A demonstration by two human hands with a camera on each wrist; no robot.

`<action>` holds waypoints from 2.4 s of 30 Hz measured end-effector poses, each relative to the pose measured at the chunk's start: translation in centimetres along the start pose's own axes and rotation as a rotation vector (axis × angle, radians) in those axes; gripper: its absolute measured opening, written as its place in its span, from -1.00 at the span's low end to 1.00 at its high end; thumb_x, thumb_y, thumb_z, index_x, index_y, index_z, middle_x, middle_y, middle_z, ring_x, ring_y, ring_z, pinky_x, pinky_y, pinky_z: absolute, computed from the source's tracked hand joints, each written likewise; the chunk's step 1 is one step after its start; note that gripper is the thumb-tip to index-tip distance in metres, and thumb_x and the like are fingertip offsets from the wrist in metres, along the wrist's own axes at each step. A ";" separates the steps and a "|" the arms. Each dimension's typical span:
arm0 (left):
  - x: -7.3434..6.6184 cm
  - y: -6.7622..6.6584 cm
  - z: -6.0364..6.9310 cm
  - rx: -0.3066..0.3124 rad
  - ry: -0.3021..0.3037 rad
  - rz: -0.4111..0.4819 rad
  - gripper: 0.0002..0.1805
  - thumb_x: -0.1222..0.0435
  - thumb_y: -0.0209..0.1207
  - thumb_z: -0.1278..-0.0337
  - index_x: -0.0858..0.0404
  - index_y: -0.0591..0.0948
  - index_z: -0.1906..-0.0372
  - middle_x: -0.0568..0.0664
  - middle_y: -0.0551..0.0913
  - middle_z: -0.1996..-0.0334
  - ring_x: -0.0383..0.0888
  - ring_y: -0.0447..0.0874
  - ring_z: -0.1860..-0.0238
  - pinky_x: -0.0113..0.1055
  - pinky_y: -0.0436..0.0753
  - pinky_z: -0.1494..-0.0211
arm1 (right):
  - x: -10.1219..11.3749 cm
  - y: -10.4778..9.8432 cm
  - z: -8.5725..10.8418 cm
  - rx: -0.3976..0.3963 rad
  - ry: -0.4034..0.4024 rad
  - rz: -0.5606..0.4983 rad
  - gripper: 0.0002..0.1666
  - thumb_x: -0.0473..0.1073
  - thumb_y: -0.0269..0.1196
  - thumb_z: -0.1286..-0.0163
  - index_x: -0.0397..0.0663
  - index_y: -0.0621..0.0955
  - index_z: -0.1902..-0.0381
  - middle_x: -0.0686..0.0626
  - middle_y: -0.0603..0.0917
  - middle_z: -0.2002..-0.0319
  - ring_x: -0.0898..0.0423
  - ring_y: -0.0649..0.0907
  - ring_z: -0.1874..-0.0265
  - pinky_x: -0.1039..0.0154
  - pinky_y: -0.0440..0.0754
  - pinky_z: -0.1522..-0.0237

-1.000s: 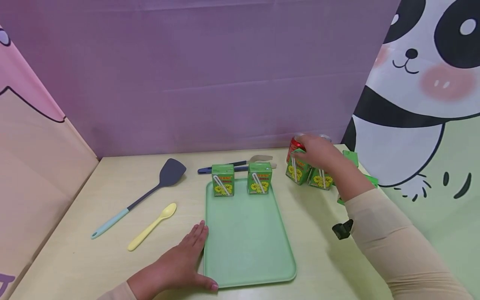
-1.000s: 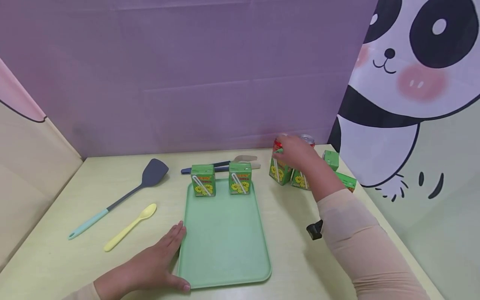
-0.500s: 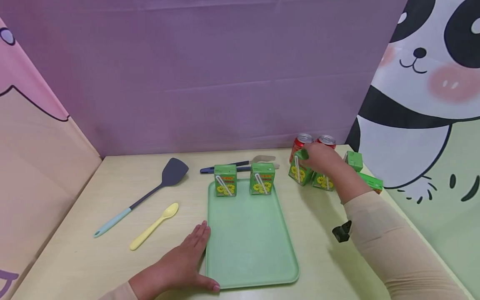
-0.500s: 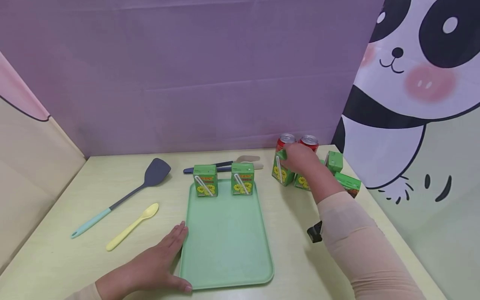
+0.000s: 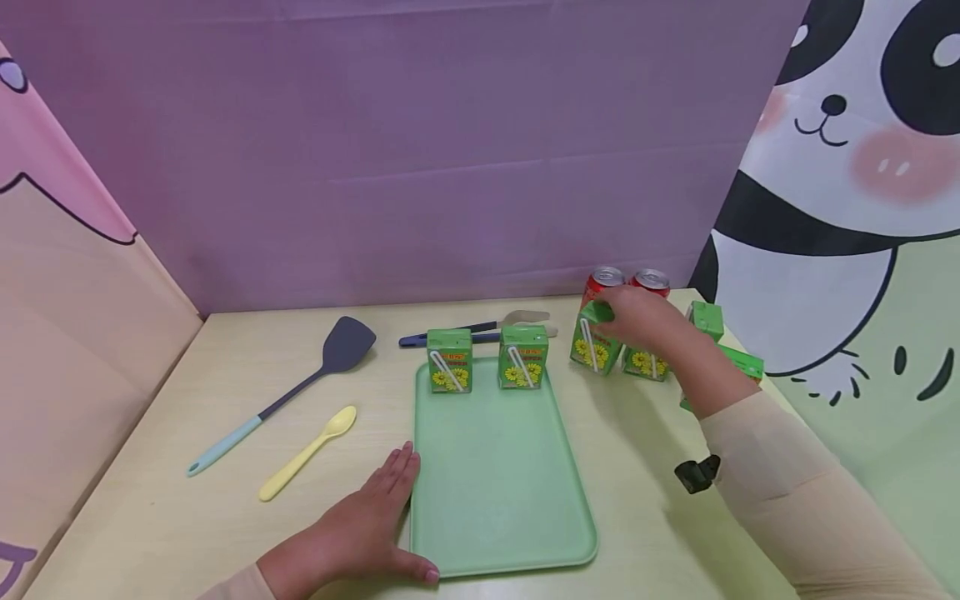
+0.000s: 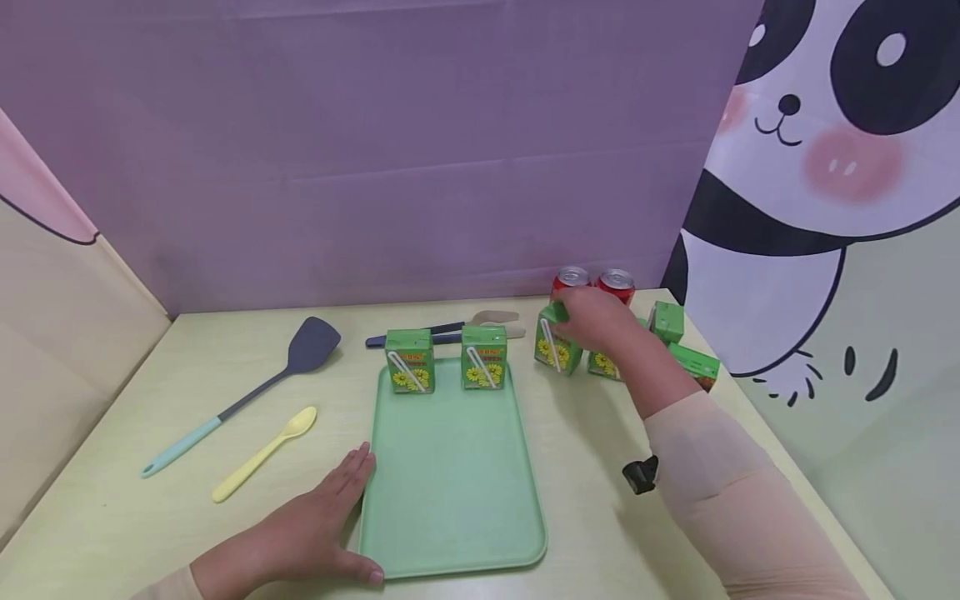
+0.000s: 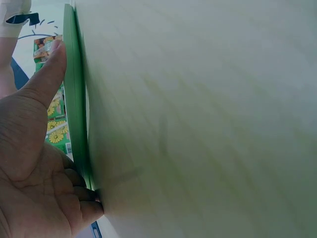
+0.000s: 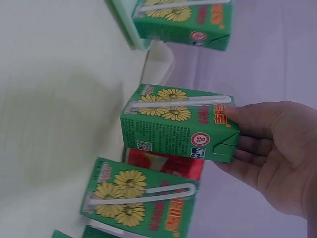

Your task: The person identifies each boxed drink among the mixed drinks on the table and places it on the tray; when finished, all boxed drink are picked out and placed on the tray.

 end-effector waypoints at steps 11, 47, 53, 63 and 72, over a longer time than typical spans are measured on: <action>0.2 -0.1 0.0 -0.012 -0.004 -0.001 0.53 -0.56 0.22 0.44 0.29 -0.07 -0.57 0.12 -0.21 -0.59 0.11 -0.22 -0.58 0.13 0.19 -0.49 | 4.0 -1.7 4.2 0.013 -0.098 0.028 -0.39 -0.08 0.45 -0.20 -0.06 0.57 -0.19 -0.11 0.66 -0.07 -0.12 0.61 -0.07 -0.16 0.64 -0.03; 0.3 -0.3 -0.1 -0.024 0.001 0.025 0.52 -0.54 0.25 0.44 0.29 -0.07 -0.57 0.13 -0.17 -0.59 0.12 -0.20 -0.58 0.13 0.24 -0.46 | 19.8 4.3 2.6 0.102 -0.485 0.000 -0.40 -0.04 0.32 -0.35 0.05 0.49 -0.32 0.01 0.54 -0.29 0.05 0.45 -0.33 0.09 0.46 -0.32; 0.2 -0.3 -0.2 -0.013 -0.013 0.020 0.53 -0.55 0.24 0.46 0.28 -0.06 -0.57 0.12 -0.17 -0.59 0.12 -0.19 -0.58 0.13 0.25 -0.46 | 20.2 5.1 2.0 0.105 -0.498 0.001 -0.39 -0.02 0.32 -0.35 0.06 0.48 -0.33 0.02 0.53 -0.30 0.06 0.45 -0.34 0.09 0.44 -0.34; 0.2 -0.4 -0.2 -0.013 -0.016 0.017 0.52 -0.56 0.24 0.46 0.28 -0.05 -0.57 0.12 -0.17 -0.59 0.12 -0.19 -0.58 0.13 0.24 -0.46 | 20.3 5.3 1.7 0.113 -0.497 0.014 -0.39 -0.02 0.29 -0.38 0.05 0.45 -0.36 0.01 0.50 -0.33 0.05 0.43 -0.36 0.09 0.43 -0.35; 0.3 -0.2 -0.3 0.002 -0.026 0.010 0.53 -0.57 0.22 0.47 0.26 -0.07 -0.57 0.10 -0.19 -0.60 0.12 -0.21 -0.58 0.15 0.24 -0.46 | 17.9 3.6 1.6 0.091 -0.467 -0.073 -0.33 0.03 0.30 -0.37 -0.02 0.44 -0.37 -0.02 0.49 -0.32 0.02 0.43 -0.35 0.06 0.42 -0.36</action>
Point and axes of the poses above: each hand's wrist, its own z-axis away from the middle knuckle, its own y-axis out of the palm, x = y × z, the point moved 5 cm from there along -z, towards the middle knuckle
